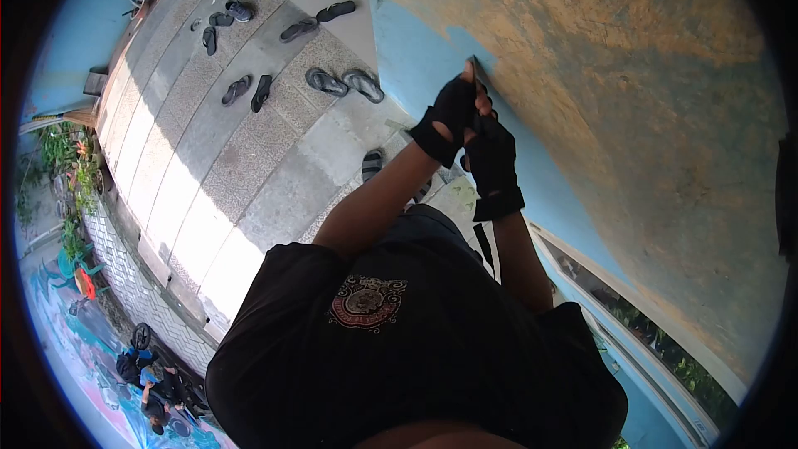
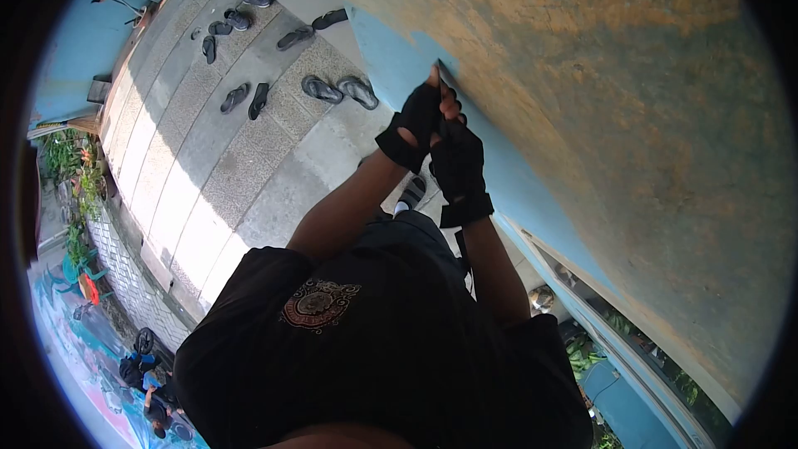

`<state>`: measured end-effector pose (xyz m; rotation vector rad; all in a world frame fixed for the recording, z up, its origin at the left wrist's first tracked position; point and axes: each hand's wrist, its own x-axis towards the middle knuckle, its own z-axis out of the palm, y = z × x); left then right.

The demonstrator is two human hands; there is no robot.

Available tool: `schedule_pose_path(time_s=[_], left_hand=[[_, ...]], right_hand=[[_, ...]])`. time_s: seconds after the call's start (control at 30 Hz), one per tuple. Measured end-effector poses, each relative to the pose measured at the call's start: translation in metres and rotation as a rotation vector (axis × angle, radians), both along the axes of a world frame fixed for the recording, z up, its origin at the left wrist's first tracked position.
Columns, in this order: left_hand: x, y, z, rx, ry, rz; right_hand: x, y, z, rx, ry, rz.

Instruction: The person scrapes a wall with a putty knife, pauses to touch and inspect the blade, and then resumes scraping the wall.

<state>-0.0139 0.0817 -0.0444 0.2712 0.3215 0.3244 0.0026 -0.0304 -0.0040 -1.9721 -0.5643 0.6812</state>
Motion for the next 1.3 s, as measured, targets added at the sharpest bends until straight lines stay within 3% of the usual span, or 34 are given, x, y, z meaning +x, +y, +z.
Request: schedule_pose_path(time_s=[0.1,0.17,0.23,0.37,0.4,0.5,0.6,0.7,0.83,0.93,1.03,1.07,1.3], left_hand=[[-0.009,0.068,-0.018,-0.051,-0.067,0.063],[-0.025,0.090,-0.018,-0.080,-0.129,0.043],[-0.044,0.084,-0.012,-0.063,-0.139,0.023],[-0.078,0.055,-0.018,0.021,0.121,-0.095],[-0.086,0.050,-0.033,0.039,-0.001,-0.168],[-0.103,0.040,-0.020,-0.007,0.131,-0.331],[-0.109,0.048,-0.013,0.119,0.152,-0.363],[-0.115,0.058,0.003,0.224,0.187,-0.328],[-0.122,0.064,0.028,0.350,0.198,-0.268],[-0.126,0.056,0.047,0.455,0.272,-0.280],[-0.129,0.054,0.046,0.664,0.355,-0.290],[-0.131,0.051,0.047,0.671,0.350,-0.290],[-0.154,0.019,0.070,0.685,0.243,-0.294]], right_hand=[[-0.001,0.064,-0.017,0.214,-0.012,0.118],[-0.016,0.083,-0.018,0.236,-0.227,0.168],[-0.035,0.072,-0.012,0.212,-0.174,0.157],[-0.041,0.029,-0.010,0.019,-0.046,0.232],[-0.041,0.016,-0.004,-0.032,-0.020,0.294],[-0.045,-0.010,0.035,-0.127,-0.042,0.183],[-0.040,-0.035,0.041,-0.008,0.107,0.147],[-0.045,-0.040,0.072,0.174,0.593,0.002],[-0.059,-0.026,0.064,0.140,0.497,-0.077],[-0.076,-0.015,0.049,-0.006,-0.041,0.067],[-0.101,-0.018,0.057,-0.026,-0.068,0.008],[-0.103,-0.024,0.046,-0.043,-0.271,0.045],[-0.139,-0.055,0.068,0.072,-0.035,-0.069]])
